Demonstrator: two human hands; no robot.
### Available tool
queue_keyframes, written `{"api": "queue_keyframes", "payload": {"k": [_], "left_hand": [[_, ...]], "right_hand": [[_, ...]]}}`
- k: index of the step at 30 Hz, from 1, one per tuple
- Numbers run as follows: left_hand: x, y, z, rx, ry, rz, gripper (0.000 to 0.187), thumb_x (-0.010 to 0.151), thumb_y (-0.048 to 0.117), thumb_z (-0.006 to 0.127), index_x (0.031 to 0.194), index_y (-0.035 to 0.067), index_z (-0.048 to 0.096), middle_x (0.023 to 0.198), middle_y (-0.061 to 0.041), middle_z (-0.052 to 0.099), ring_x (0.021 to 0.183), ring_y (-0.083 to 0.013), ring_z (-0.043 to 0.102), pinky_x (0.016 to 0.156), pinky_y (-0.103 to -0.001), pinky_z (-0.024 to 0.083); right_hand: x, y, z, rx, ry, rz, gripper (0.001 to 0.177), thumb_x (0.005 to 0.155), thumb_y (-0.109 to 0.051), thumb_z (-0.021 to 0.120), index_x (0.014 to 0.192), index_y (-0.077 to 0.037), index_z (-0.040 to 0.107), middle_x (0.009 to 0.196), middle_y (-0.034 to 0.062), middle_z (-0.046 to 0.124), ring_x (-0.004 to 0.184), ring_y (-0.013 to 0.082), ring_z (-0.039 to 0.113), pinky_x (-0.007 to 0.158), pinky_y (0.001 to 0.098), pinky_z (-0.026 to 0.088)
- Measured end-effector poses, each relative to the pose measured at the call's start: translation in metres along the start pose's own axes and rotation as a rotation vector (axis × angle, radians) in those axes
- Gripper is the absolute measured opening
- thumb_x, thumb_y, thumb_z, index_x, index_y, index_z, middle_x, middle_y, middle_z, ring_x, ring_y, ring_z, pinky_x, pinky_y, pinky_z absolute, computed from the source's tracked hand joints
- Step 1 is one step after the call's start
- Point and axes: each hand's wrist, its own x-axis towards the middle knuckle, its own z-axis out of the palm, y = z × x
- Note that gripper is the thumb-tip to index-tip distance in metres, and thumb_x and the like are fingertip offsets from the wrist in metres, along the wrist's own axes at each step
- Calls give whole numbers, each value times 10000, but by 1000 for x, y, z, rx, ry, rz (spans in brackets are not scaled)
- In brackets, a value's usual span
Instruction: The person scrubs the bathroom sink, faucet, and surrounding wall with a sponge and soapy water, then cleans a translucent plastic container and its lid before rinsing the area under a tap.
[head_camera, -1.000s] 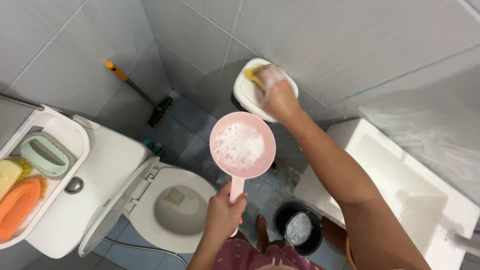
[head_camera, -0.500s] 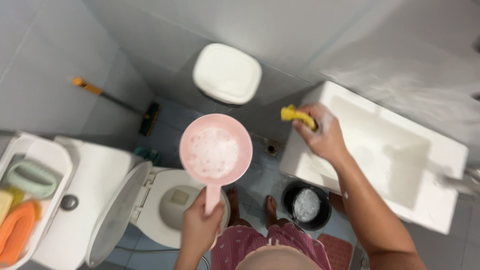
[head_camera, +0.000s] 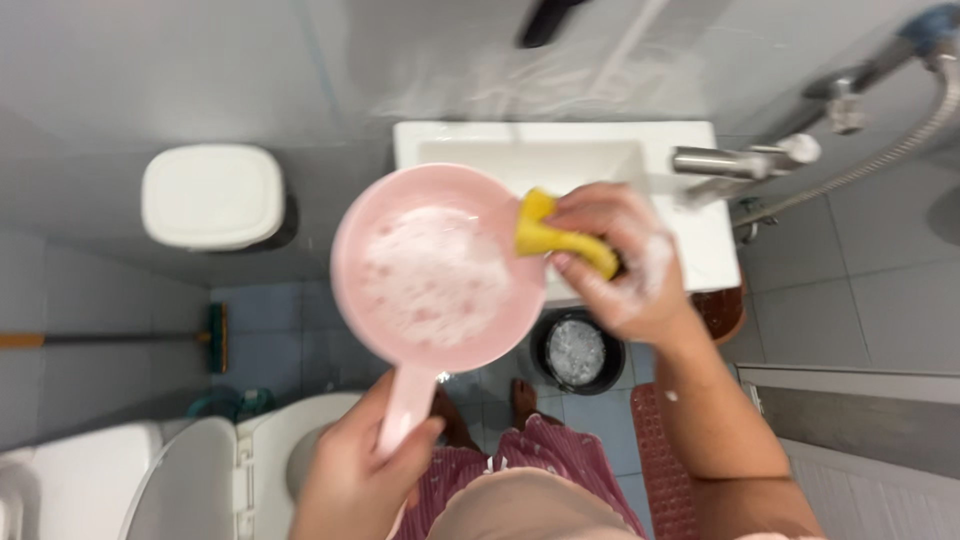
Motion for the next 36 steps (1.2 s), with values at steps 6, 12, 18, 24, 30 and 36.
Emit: {"api": "queue_keyframes", "payload": {"k": [6, 12, 18, 24, 30, 36], "left_hand": [[66, 26, 99, -31, -255, 138, 366, 870, 118, 690, 1232, 66, 688, 590, -41, 603, 407, -118, 539, 387, -305, 444], [114, 7, 189, -84, -198, 257, 269, 868, 128, 676, 1104, 2, 690, 618, -51, 648, 429, -134, 600, 414, -308, 484], [142, -4, 232, -67, -138, 229, 296, 863, 145, 669, 1122, 4, 687, 648, -83, 683, 441, -157, 631, 449, -325, 516], [143, 3, 243, 50, -135, 190, 444, 880, 205, 638, 1288, 33, 598, 763, -159, 735, 506, -223, 683, 507, -362, 572], [145, -5, 196, 474, -242, 309, 543, 1049, 423, 593, 1322, -43, 550, 839, -253, 729, 786, -343, 740, 778, -443, 570], [137, -41, 59, 306, 298, 477, 330, 1021, 331, 532, 1097, 111, 767, 862, -132, 755, 679, -257, 731, 612, -386, 563]], "right_hand": [[-41, 32, -73, -92, 51, 282, 217, 881, -95, 765, 1065, -1, 698, 1150, 146, 690, 1091, 281, 663, 976, 394, 514], [-72, 88, -79, -77, -11, 218, 228, 868, -88, 756, 1077, -11, 706, 1155, 149, 703, 1121, 293, 673, 996, 392, 522], [-50, 127, -59, -149, -132, 225, 263, 881, -98, 740, 1128, -12, 713, 1175, 207, 685, 1069, 338, 677, 915, 400, 544], [-4, 170, -10, -583, -795, 570, 457, 929, -290, 632, 1352, -117, 633, 1236, 172, 706, 1016, 337, 727, 943, 419, 554], [10, 170, 7, -839, -883, 165, 449, 861, -380, 636, 1143, -43, 728, 1138, 218, 723, 1020, 401, 702, 888, 498, 551], [71, 70, 42, -669, -720, 422, 388, 1009, -408, 587, 1082, -64, 750, 993, 192, 776, 864, 340, 763, 847, 441, 595]]}}
